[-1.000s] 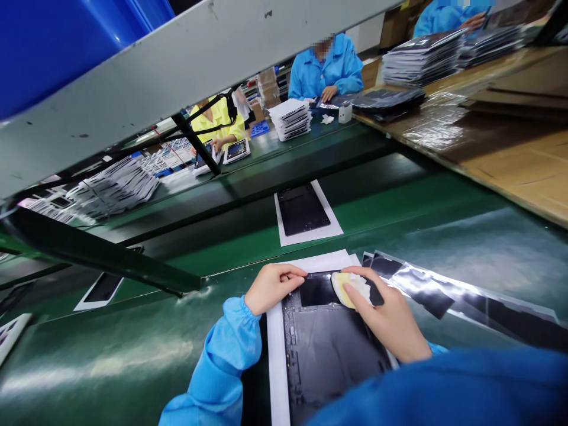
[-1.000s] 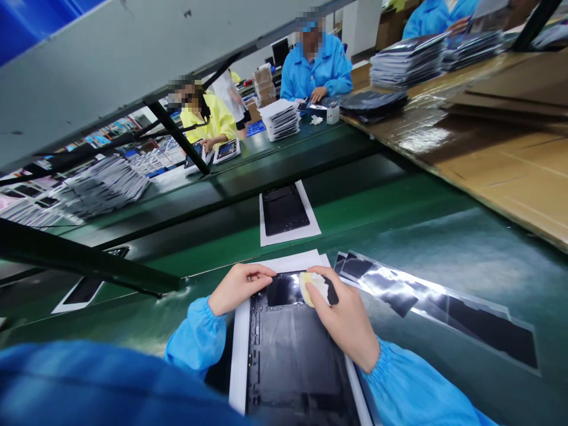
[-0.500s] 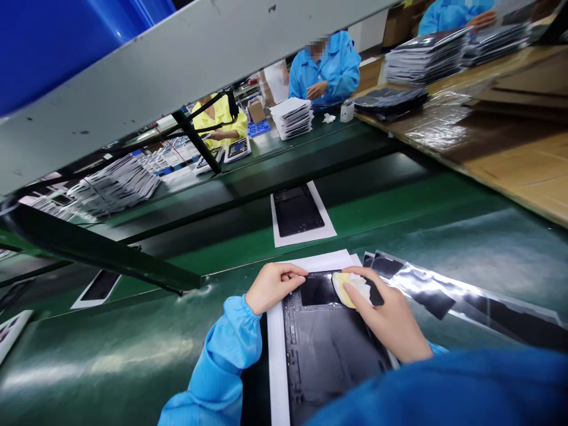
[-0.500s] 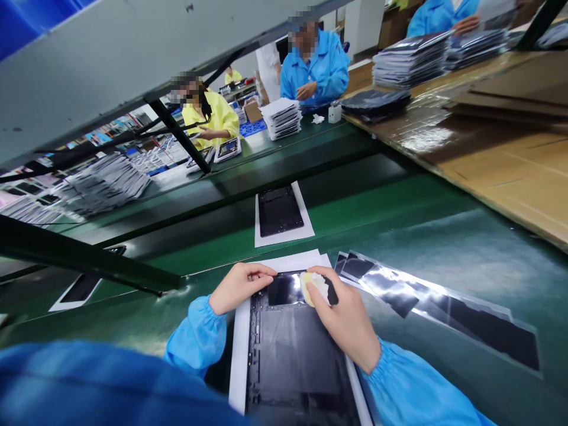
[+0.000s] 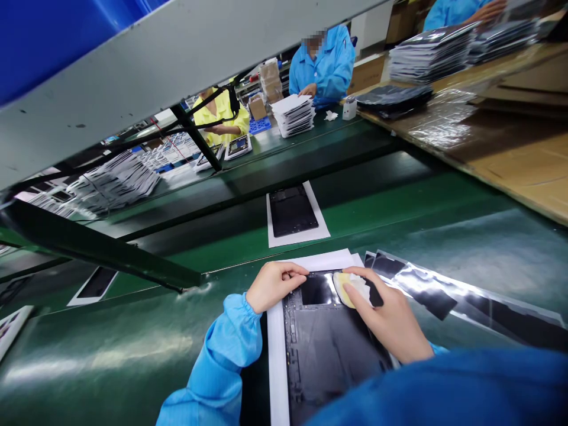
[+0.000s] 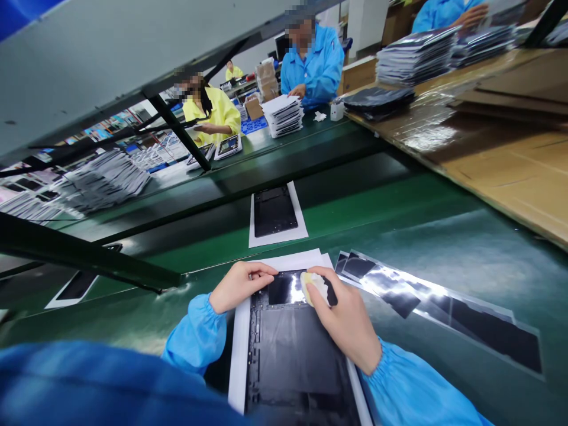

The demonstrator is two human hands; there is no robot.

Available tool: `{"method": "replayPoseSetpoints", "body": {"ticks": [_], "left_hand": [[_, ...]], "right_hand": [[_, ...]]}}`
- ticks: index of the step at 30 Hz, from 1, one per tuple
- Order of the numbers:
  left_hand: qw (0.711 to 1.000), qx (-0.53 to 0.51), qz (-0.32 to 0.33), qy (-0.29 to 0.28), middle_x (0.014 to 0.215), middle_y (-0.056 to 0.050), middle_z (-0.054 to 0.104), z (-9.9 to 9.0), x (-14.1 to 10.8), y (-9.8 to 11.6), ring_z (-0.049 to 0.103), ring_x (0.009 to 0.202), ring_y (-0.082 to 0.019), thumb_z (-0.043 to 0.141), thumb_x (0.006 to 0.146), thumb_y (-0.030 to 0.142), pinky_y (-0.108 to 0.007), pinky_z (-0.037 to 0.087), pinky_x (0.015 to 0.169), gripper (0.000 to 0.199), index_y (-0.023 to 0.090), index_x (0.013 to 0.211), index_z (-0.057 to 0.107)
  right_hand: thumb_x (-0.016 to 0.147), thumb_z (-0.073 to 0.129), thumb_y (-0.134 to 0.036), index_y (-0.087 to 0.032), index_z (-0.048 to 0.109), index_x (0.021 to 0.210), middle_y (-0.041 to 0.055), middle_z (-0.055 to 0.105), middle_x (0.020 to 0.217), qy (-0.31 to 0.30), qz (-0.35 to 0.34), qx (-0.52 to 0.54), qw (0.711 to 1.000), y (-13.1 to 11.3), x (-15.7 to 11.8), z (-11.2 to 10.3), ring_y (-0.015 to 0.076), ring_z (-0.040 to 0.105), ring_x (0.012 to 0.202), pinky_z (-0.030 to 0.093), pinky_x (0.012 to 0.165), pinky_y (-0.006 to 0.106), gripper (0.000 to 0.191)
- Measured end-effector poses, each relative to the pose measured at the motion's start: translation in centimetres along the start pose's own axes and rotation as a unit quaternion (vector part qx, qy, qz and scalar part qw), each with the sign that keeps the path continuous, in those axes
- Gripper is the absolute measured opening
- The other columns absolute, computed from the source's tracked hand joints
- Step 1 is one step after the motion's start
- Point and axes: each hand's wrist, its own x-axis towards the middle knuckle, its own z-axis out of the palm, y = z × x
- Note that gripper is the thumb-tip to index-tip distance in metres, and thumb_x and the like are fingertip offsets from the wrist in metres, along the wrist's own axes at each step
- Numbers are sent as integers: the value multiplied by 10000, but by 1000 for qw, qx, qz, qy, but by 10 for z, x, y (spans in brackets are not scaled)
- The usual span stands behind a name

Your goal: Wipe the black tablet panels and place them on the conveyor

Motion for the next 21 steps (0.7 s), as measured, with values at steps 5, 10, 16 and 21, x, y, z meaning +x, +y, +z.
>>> {"method": "replayPoseSetpoints", "body": {"ticks": [5, 10, 16, 21], "left_hand": [[1000, -2, 4, 2, 729, -9, 683, 0, 0, 0, 428, 565, -88, 614, 770, 259, -204, 382, 579, 258, 156, 951, 766], [1000, -4, 11, 6, 709, 11, 655, 2, -2, -1, 448, 562, -82, 607, 763, 251, -200, 380, 585, 254, 166, 945, 763], [999, 24, 27, 28, 753, 32, 665, 4, -4, -3, 521, 597, -91, 634, 761, 294, -204, 403, 620, 227, 209, 934, 753], [997, 46, 34, 43, 763, 39, 678, 6, -5, -4, 545, 606, -100, 627, 779, 286, -212, 415, 636, 200, 233, 929, 748]], "right_hand": [[833, 480, -475, -253, 620, 971, -4, 740, 808, 1, -19, -10, 1000, 1, -2, 0, 136, 476, 353, 405, 400, 285, 296], [840, 478, -468, -268, 614, 973, -6, 738, 788, 9, -40, -27, 999, 4, -2, 2, 190, 617, 499, 453, 467, 297, 275], [841, 476, -512, -294, 619, 984, -11, 744, 812, 16, -32, -40, 999, 15, -3, 6, 173, 550, 405, 474, 490, 326, 297], [833, 499, -510, -318, 611, 1003, -18, 744, 868, 20, -34, -50, 998, 21, -4, 7, 165, 529, 404, 500, 534, 334, 280]]}}
